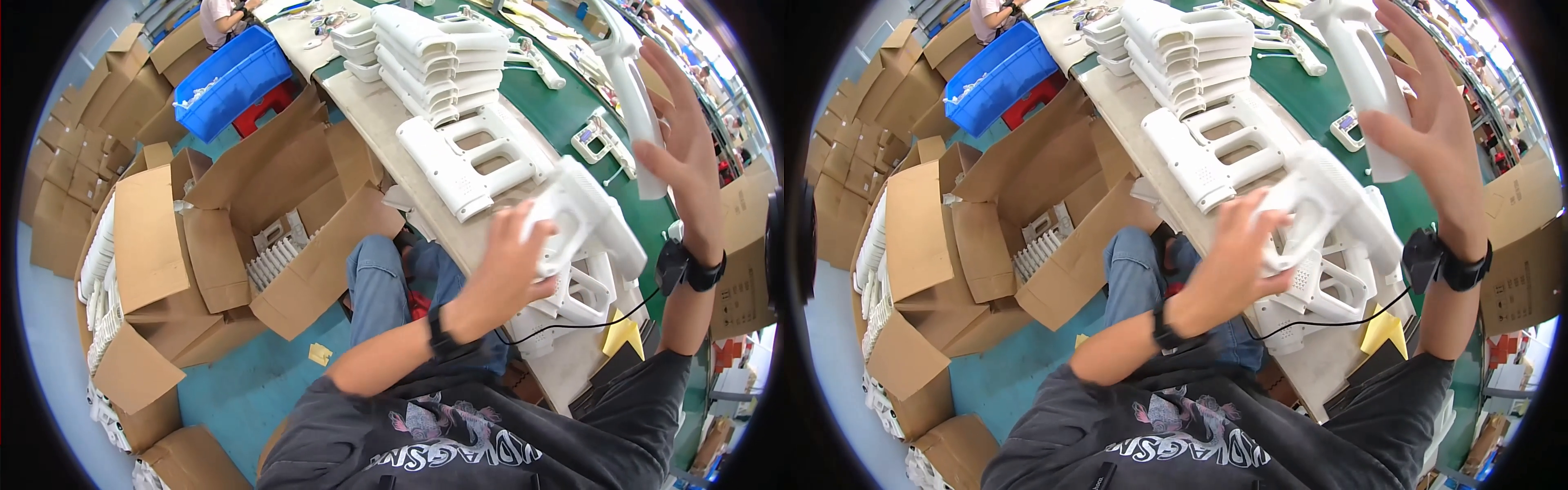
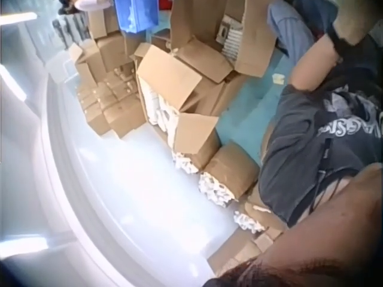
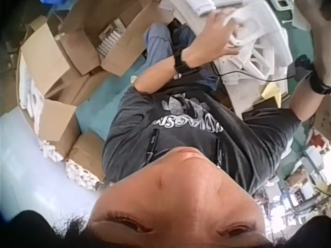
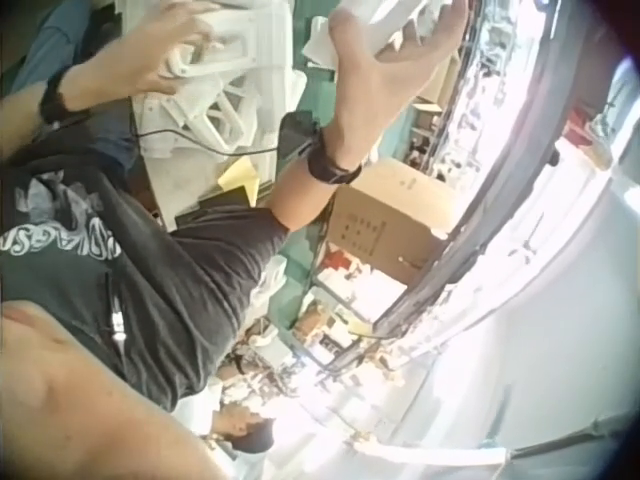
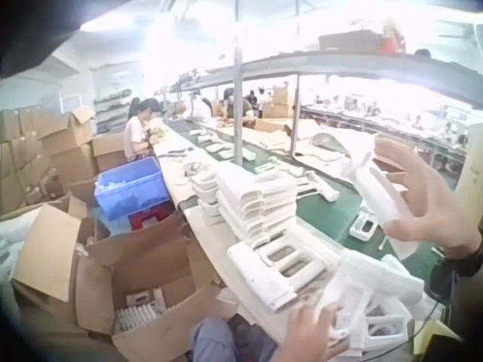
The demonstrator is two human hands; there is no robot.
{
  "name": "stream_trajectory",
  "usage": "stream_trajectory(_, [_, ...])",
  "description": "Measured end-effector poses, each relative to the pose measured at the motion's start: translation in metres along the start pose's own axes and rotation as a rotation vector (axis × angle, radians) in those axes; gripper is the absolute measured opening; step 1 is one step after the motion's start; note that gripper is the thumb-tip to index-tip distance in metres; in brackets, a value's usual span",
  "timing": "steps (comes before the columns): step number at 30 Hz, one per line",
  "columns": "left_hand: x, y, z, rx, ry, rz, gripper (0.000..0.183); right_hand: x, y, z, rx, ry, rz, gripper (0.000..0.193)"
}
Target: The person assembles handheld devices by placing components into plastic housings, joining the housing halves together, and stacking the completed units. They then retrieve more plastic housing components from a box to continue the assembly process.
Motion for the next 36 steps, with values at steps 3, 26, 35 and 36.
stream_trajectory(3, [0.011, 0.054, 0.068, -0.062, -0.083, 0.124, 0.063, -0.001, 0.011, -0.03, 0.042, -0.042, -0.048, 0.089])
stream_trajectory(26, [0.17, 0.272, 0.209, -0.821, 0.604, 0.607, 0.045, -0.147, 0.027, -0.121, 0.113, -0.025, -0.417, 0.086])
stream_trajectory(35, [0.166, 0.258, 0.203, -0.75, 0.597, 0.606, 0.049, -0.276, 0.003, -0.075, -0.148, 0.358, -0.772, 0.095])
stream_trajectory(36, [0.166, 0.265, 0.207, -0.771, 0.581, 0.589, 0.05, -0.281, 0.007, -0.066, -0.155, 0.363, -0.777, 0.095])
Point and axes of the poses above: each hand's wrist, its own y-axis away from the middle knuckle, its own z-axis out of the back of the hand, x = y × z, the point moved 10 cm from there along -y, towards the middle knuckle, and after that the axes turned 6 degrees about x, right-handed, at the moved point
